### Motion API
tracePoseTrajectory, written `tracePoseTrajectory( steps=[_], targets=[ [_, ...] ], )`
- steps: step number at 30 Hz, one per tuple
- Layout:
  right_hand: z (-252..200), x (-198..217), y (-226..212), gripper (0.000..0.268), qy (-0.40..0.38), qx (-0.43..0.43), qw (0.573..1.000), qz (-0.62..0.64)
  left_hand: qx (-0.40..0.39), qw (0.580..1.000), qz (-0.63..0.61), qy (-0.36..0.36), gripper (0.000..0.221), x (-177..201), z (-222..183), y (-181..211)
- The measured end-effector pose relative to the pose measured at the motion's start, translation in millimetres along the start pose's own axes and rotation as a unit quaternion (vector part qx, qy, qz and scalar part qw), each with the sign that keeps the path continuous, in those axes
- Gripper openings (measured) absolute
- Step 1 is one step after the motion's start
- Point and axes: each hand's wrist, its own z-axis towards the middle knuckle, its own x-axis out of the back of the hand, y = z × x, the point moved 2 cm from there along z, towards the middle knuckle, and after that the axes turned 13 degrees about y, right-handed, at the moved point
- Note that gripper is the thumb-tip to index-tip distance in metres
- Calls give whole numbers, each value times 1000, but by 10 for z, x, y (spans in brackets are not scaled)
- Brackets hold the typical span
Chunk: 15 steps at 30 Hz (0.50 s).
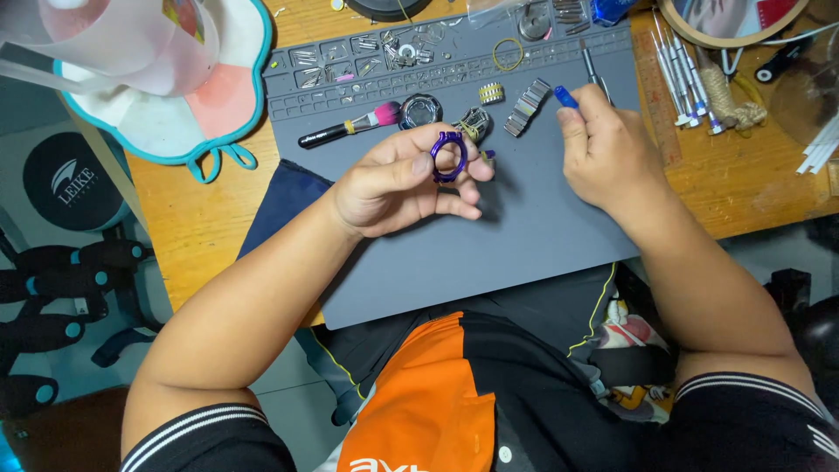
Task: Marking a watch bezel with a blue pen on a workbench.
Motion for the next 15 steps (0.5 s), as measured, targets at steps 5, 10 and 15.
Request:
tracePoseTrajectory(
  steps=[5, 10, 15],
  targets=[
    [10, 93, -69, 18, -37, 6, 999, 1, 20, 999, -22, -16, 35, 18, -5, -13],
    [7, 39, 39, 18, 3, 67, 998, -12, 50, 997, -14, -52, 40, 37, -25, -21],
    [13, -7, 4, 20, 12, 78, 996, -37, 68, 995, -6, -66, 37, 42, -32, -21]
  ],
)
